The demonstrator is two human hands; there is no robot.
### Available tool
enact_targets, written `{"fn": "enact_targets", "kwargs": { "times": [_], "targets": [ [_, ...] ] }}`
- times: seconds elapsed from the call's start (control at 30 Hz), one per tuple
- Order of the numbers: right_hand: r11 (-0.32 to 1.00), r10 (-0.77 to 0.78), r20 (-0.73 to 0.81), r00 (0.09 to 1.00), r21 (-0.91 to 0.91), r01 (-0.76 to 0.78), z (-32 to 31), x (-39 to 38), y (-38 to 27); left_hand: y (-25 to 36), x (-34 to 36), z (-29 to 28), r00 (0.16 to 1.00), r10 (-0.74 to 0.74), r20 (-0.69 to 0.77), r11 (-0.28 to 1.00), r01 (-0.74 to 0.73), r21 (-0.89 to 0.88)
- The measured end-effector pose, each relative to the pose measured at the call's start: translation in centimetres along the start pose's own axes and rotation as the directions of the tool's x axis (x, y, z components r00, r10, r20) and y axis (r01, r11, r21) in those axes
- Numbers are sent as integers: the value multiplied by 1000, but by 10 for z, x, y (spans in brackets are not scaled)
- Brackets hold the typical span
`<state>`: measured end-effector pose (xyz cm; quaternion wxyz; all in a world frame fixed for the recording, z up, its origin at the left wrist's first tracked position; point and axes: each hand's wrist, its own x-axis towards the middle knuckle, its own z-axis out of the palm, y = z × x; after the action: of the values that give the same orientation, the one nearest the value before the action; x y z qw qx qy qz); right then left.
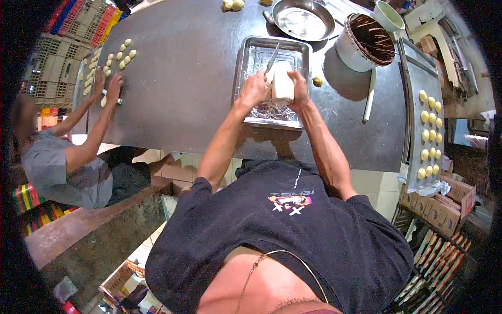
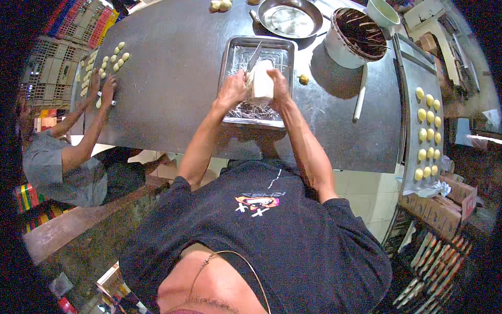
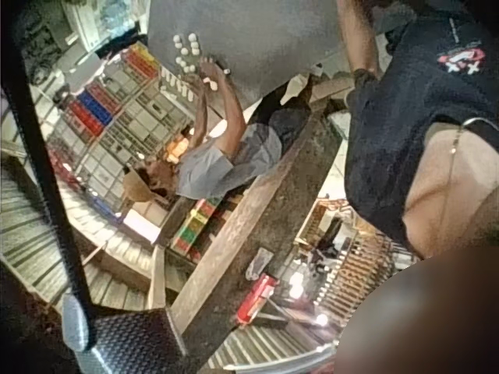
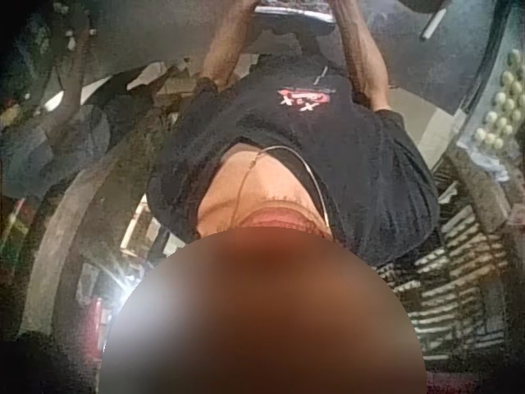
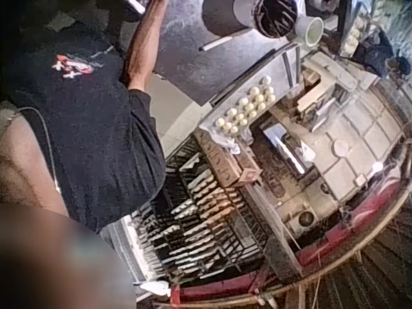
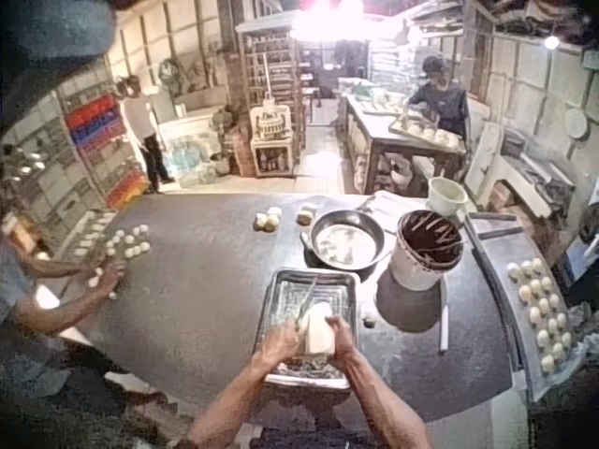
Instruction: Preparing dough balls by flattening them with a rolling pin, filling them with chocolate and grated cheese, and then brushing the finished rolls with egg wash.
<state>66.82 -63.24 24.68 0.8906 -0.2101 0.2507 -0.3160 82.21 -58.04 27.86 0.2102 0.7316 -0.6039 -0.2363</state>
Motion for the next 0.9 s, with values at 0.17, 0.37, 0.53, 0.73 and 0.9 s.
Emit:
{"fn": "enact_targets", "kwargs": {
  "times": [0.17,0.37,0.53,0.73,0.9],
  "targets": [
    [890,-167,-408,898,-453,-40,-12,22,6,12,-18,2,998,29,47,999,-31,44],
    [856,-425,-592,684,-509,92,-21,42,-17,3,-67,22,998,23,52,1000,-24,18],
    [796,-181,-384,905,-598,-94,0,30,27,-12,-24,5,997,62,-50,997,-59,56],
    [738,-527,-528,666,-673,50,-21,48,-24,-3,-65,19,993,114,6,993,-114,16],
    [770,-129,-420,898,-613,-176,18,11,10,-24,-17,-1,999,-25,-33,1000,25,14]
  ]
}}
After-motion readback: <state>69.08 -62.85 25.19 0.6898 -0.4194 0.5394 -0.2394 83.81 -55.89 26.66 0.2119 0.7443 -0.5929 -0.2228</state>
